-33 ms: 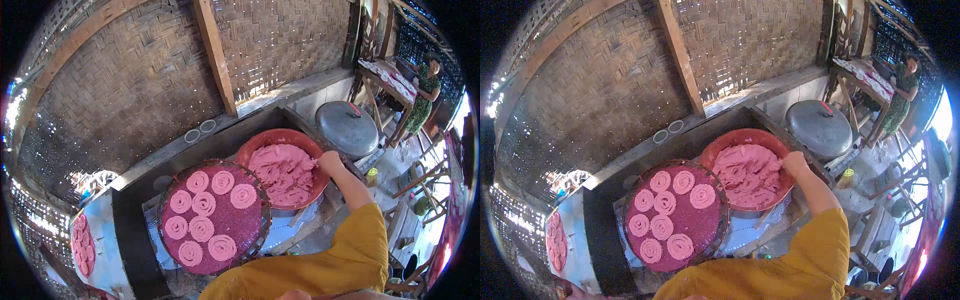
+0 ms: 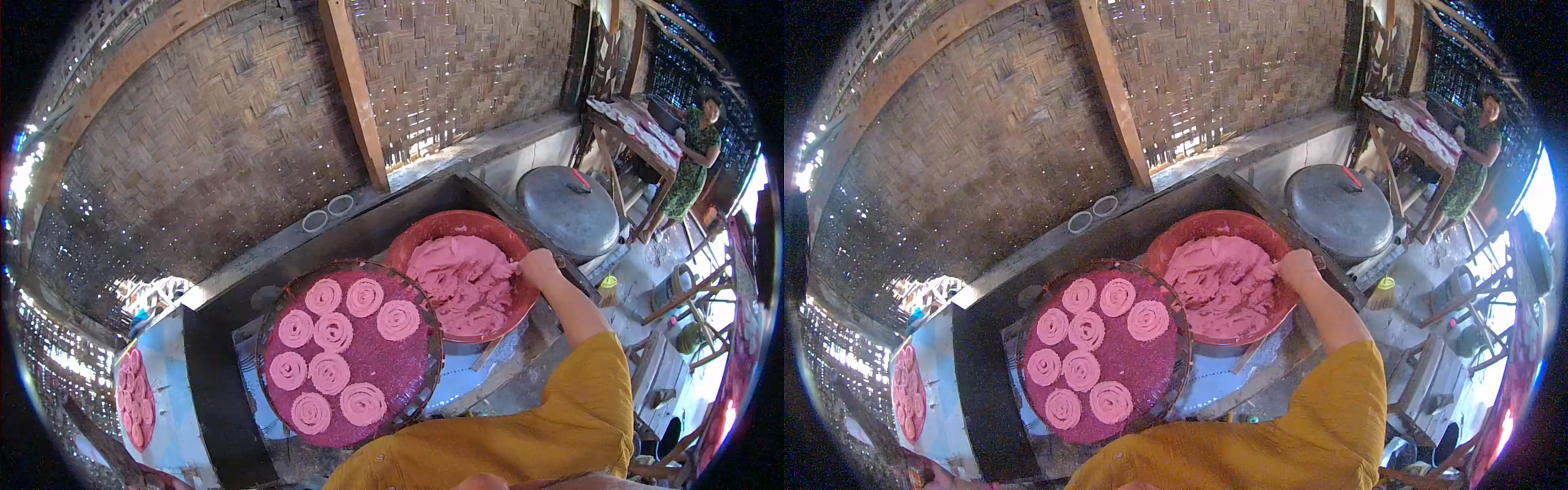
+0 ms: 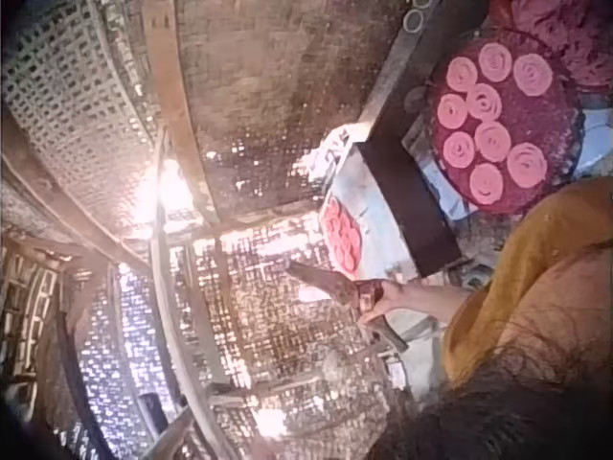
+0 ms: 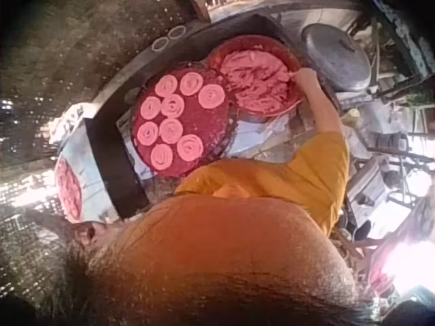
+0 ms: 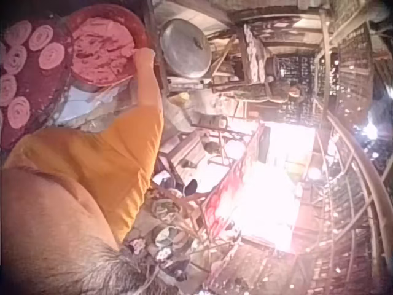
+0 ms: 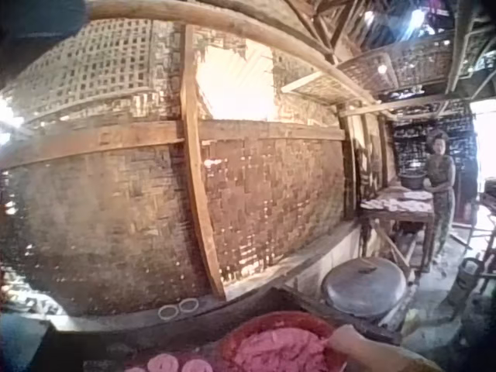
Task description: The person pipes pink dough into rose shapes onto a purple mat using a wooden tool and a plastic piping bag. They repeatedly scoop dough from a red bowl, fill the bag, and pipe the dough in a spiral pattern, then transfer the finished pieces to a nearby tray.
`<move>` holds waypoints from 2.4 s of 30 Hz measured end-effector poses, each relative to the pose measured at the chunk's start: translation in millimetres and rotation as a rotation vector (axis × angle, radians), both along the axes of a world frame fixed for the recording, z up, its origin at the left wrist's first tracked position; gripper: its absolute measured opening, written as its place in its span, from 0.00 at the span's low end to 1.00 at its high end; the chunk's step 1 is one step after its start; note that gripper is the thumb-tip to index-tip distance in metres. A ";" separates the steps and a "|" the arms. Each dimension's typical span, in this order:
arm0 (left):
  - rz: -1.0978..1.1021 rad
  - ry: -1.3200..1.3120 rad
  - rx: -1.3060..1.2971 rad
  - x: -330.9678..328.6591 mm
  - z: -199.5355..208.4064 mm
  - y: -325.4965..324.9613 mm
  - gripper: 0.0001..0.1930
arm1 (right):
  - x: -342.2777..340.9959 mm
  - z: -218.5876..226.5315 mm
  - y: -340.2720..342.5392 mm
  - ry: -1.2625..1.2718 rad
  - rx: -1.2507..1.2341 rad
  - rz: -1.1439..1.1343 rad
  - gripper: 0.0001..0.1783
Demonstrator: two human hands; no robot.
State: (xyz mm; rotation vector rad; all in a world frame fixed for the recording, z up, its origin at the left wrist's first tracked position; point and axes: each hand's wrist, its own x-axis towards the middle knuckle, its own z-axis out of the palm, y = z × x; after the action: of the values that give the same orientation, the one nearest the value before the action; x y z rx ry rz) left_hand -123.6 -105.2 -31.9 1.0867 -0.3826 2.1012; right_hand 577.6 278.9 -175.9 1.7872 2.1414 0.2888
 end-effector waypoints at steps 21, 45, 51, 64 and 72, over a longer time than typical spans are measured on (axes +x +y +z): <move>0.515 -0.083 -0.328 -22.5 -18.8 -12.1 0.25 | -47.0 -40.3 -43.9 0.039 -0.062 0.130 0.09; 0.441 0.743 -0.855 92.1 60.7 10.2 0.05 | -196.8 153.5 -170.3 1.858 -0.838 0.329 0.28; 1.075 1.444 -0.621 122.7 58.2 37.0 0.26 | -286.7 161.9 -192.0 1.483 -0.822 0.781 0.24; 1.209 1.643 -0.780 110.9 42.2 39.7 0.25 | -373.9 287.3 -271.9 0.263 0.604 1.554 0.19; 1.130 1.743 -0.799 76.2 35.7 35.2 0.25 | -355.8 269.6 -263.3 0.418 0.740 1.613 0.14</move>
State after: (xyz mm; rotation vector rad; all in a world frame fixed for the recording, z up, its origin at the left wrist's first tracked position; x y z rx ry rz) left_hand -47.5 -70.0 3.8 2.1924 1.9907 0.8570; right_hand 221.8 15.6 93.6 -0.2744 3.5515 1.2155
